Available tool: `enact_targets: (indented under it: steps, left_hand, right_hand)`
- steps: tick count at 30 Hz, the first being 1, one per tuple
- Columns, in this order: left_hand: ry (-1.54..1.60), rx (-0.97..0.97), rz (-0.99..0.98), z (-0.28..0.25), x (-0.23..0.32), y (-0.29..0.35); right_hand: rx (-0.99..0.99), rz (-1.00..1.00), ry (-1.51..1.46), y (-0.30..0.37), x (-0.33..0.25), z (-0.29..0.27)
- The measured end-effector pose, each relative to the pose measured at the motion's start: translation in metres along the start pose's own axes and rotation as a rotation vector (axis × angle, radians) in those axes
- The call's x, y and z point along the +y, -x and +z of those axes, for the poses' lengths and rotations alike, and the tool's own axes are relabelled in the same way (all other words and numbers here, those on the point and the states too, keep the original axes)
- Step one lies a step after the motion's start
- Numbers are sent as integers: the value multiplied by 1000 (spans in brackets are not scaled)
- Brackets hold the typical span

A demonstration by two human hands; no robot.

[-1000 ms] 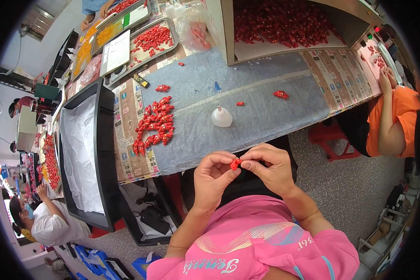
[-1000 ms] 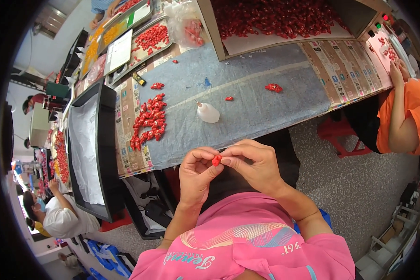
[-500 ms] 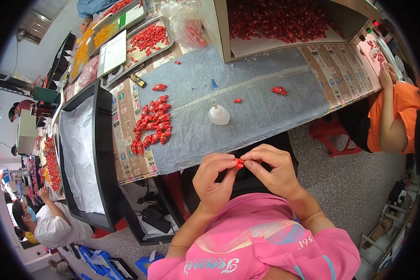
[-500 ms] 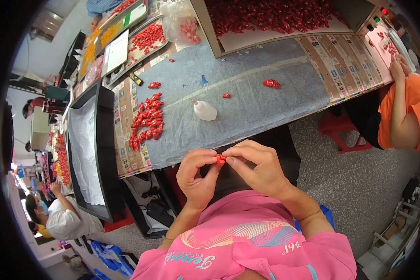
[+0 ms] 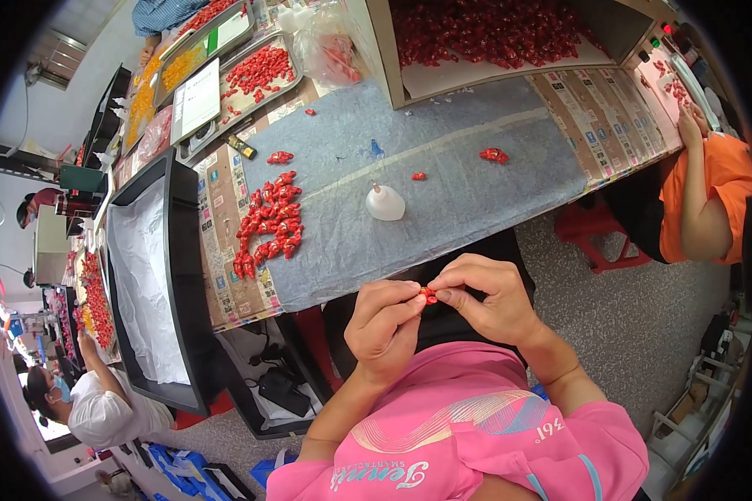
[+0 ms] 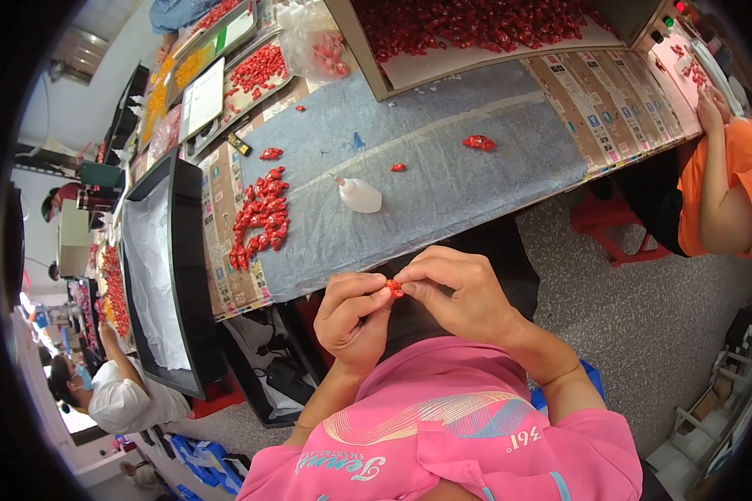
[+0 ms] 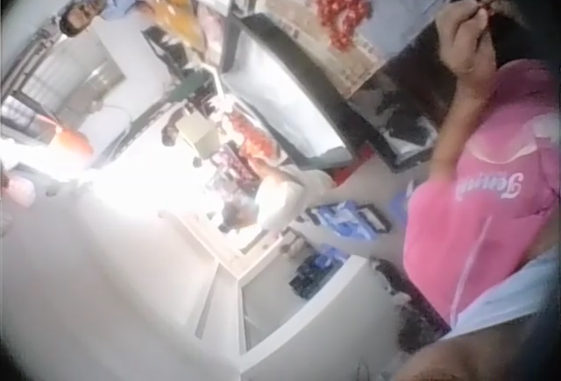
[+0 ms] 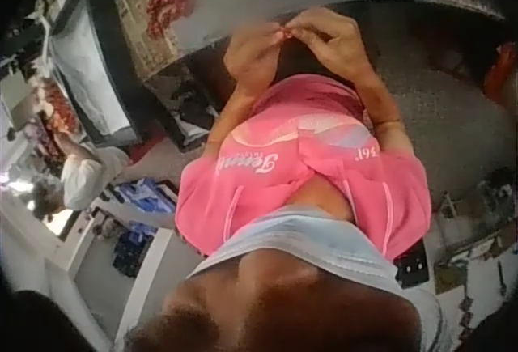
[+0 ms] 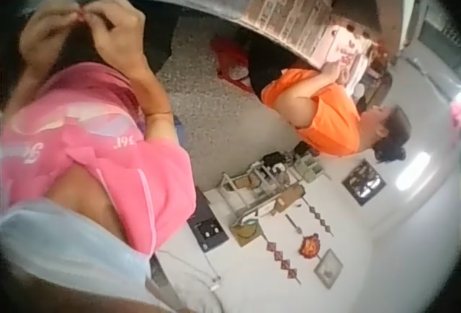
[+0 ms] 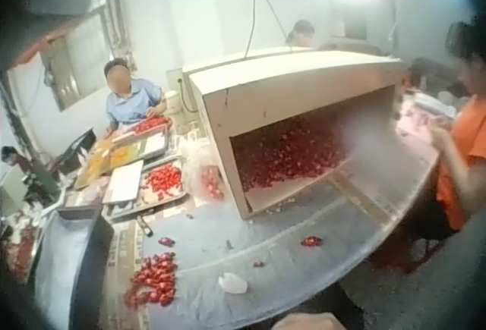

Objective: The person assembles small figurines by retrieving parts from a container, applying glue from a squeeze bottle, and pressing the pieces together by hand.

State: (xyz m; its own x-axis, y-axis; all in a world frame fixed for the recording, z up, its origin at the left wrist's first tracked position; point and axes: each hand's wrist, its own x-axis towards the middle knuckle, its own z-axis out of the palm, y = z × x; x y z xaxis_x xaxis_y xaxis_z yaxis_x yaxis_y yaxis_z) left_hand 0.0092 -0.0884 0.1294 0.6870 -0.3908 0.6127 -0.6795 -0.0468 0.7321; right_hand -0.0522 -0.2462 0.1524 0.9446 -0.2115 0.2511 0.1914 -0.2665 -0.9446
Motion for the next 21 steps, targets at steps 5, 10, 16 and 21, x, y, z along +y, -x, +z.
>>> enact_targets:
  steps: [5, 10, 16, 21]
  left_hand:
    - [1, 11, 0, 2, 0, 1]
    - [30, 6, 15, 4, 1, 0]
    - [54, -30, -155, 3, 10, -1]
    - [371, -63, -458, -3, 15, -1]
  right_hand:
    - [-19, -7, -8, -1, -4, -3]
    - [-5, -10, -7, 0, -6, -4]
    - [28, 11, 4, 2, -5, -5]
    - [29, 120, -121, 5, -3, -10]
